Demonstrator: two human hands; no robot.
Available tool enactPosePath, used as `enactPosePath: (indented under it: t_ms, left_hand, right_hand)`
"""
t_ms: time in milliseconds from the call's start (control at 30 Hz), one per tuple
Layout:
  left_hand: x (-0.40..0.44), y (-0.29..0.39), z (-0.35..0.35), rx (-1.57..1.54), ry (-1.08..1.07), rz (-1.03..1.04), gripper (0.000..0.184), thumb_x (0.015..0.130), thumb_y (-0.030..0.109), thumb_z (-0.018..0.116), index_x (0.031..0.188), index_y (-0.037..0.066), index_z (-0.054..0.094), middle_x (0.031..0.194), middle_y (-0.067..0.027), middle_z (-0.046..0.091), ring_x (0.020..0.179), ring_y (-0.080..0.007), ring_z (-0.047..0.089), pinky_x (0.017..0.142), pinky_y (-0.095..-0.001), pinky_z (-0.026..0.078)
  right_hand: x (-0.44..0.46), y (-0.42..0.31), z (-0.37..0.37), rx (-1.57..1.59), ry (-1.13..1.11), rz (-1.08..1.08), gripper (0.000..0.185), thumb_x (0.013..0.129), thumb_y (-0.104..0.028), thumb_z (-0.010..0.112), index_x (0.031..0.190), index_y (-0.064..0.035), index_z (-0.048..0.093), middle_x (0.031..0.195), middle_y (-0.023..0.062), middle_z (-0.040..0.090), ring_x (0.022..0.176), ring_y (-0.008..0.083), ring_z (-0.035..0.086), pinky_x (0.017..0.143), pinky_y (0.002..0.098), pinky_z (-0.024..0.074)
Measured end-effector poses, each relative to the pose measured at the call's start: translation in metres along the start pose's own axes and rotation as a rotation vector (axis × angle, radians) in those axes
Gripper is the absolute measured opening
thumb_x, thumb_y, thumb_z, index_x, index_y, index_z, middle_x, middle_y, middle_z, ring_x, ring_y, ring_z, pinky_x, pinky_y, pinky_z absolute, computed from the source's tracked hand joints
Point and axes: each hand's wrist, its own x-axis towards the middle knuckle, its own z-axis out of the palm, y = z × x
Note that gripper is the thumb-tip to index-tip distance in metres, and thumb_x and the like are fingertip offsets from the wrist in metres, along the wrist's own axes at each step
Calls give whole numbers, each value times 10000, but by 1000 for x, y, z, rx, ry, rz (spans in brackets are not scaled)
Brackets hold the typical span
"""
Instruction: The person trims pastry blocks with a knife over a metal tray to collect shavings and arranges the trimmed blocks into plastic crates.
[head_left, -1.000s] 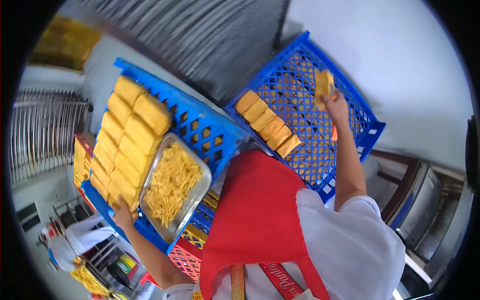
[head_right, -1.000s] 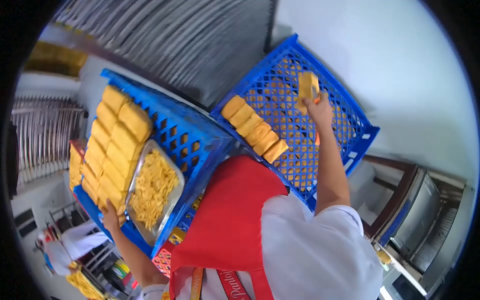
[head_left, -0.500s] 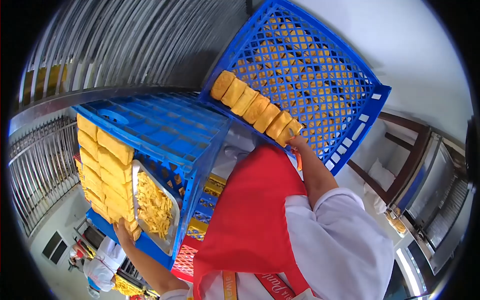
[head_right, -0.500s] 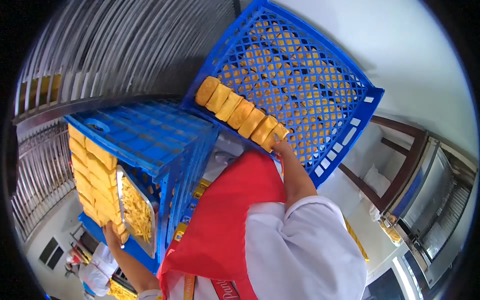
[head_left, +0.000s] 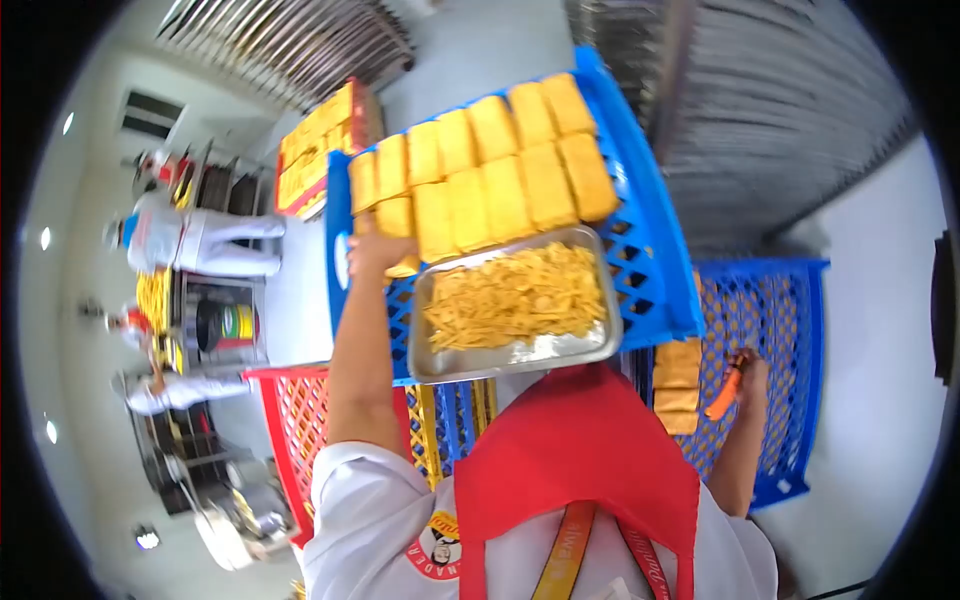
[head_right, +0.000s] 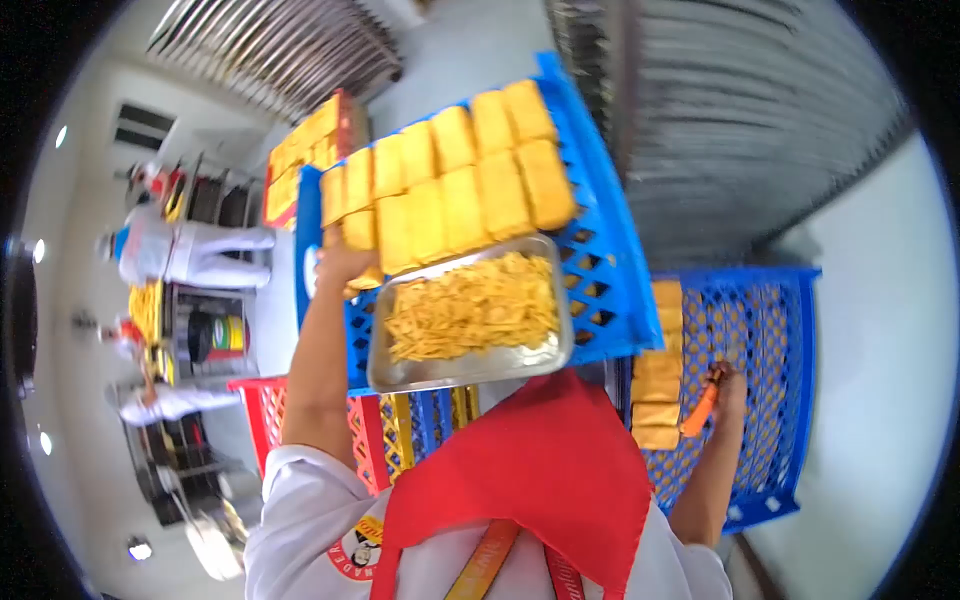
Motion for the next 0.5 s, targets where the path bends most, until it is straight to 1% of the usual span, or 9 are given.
enactPosePath:
  t_ms: [67,100,167,233,300,400,433,467,500]
  left_hand:
    - [-39,9,-28,90,10,19,1256,579,444,806,1578,310,57,1517,-268,282,1350,-458,382,1045,-570,368]
    - [-53,9,-38,150,74,26,1263,571,499,796,1577,310,56,1510,-235,275,1323,-411,408,1011,-548,383]
    - [-74,-6,-54,31,293,141,1255,563,409,817,1575,271,89,1456,-261,321,1295,-430,421,1018,-563,374]
    - [-94,-35,-58,-255,603,428,1281,503,247,830,1561,138,117,1381,-293,386,1216,-485,446,1015,-566,388]
    - [-108,-59,-60,-558,652,902,1367,442,177,838,1520,-55,29,1388,-325,355,1241,-509,392,1089,-534,331]
    - [-136,-70,-32,-629,520,1120,1421,441,192,854,1519,-61,-37,1400,-315,337,1261,-490,372,1113,-513,289]
    - [-138,-70,-15,-706,460,1190,1433,443,198,858,1517,-66,-54,1399,-308,337,1262,-482,368,1116,-507,278]
    - [-142,-69,-3,-722,447,1233,1463,448,231,887,1512,-79,-68,1399,-297,337,1254,-464,372,1115,-499,271]
    - [-148,-68,2,-726,439,1243,1463,448,231,887,1512,-79,-68,1399,-297,337,1254,-464,372,1115,-499,271]
  right_hand:
    - [-25,-58,38,-214,-3,-381,120,922,-212,527,909,-97,562,686,23,540,537,153,514,495,301,446]
    - [-39,-84,59,-300,2,-547,177,962,-255,514,915,-94,570,683,9,528,542,127,497,493,276,429]
    - [-80,-132,111,-390,-16,-739,236,1002,-299,501,922,-91,578,679,-5,516,546,100,480,492,252,412]
    - [-139,-161,177,-509,-35,-1037,308,1022,-364,496,899,-98,591,672,-29,486,554,70,441,503,240,388]
    - [-181,-168,230,-633,-181,-1028,329,1022,-373,496,881,-92,592,664,-34,478,560,70,437,507,245,384]
    - [-235,-142,304,-1017,-546,-1023,408,1020,-396,494,826,-48,582,638,-13,492,596,81,474,525,286,397]
    - [-246,-126,327,-1059,-661,-1069,415,1012,-386,510,820,-26,580,626,62,541,564,174,516,535,339,418]
    - [-256,-116,345,-1162,-734,-1180,411,1001,-375,519,818,-14,589,657,163,594,597,327,577,569,414,444]
    - [-262,-108,360,-1177,-791,-1257,416,998,-382,510,813,-19,598,681,188,603,636,375,582,587,444,451]
